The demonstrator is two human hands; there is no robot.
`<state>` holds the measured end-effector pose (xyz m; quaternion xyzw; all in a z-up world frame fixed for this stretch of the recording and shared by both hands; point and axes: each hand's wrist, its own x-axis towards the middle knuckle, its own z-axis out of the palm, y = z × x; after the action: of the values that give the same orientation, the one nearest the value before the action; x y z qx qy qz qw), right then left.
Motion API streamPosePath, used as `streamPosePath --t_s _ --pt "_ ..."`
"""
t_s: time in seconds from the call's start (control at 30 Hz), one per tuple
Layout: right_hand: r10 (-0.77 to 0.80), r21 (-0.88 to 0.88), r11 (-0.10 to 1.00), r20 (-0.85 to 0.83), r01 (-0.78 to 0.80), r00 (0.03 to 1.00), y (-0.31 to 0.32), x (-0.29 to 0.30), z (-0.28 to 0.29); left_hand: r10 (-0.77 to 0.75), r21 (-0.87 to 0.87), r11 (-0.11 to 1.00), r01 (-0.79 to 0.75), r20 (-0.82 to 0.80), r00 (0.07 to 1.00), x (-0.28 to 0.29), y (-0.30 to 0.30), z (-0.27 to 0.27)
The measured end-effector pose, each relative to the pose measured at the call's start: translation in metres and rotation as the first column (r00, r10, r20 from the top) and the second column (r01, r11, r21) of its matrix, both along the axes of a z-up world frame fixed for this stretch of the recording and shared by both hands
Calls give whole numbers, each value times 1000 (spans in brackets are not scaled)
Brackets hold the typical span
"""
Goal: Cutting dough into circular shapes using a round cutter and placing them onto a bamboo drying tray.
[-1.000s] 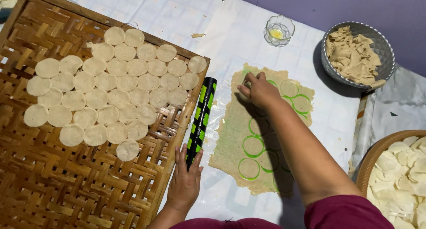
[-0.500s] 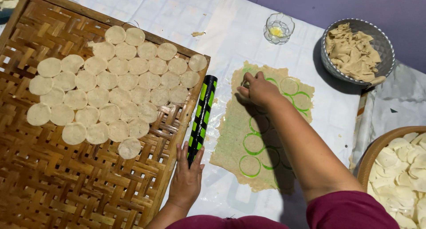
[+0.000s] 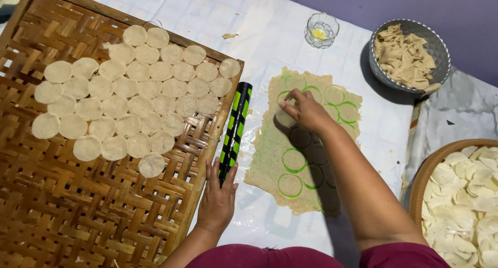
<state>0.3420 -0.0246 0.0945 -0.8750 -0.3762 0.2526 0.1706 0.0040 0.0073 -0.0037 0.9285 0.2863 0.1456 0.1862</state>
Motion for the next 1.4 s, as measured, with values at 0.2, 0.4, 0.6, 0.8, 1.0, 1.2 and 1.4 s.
streamPosePath --t_s 0.2,0.4,0.6,0.8,1.0,1.2,1.4 --pt "68 -129 990 124 -52 990 4 -14 -28 3 45 999 -5 59 998 0 -1 0" --pt "-124 -120 981 222 153 967 21 -43 -26 -1 48 999 -4 93 996 1 -1 -3" --pt "164 -239 965 239 -105 957 13 -30 -12 12 23 1000 -13 53 999 0 -2 1" --pt "178 -260 958 210 -121 961 15 -33 -11 9 22 1000 -10 43 999 0 -2 -1" --pt "95 -190 980 198 -57 976 14 -35 -14 -1 16 1000 -1 71 998 -1 -2 0" --pt "-6 113 994 52 0 999 -24 -26 -25 2 -10 1000 0 115 993 0 -2 0" --pt "50 7 999 -18 -50 999 -35 -50 -40 -61 117 993 32 256 965 -1 1 -1"
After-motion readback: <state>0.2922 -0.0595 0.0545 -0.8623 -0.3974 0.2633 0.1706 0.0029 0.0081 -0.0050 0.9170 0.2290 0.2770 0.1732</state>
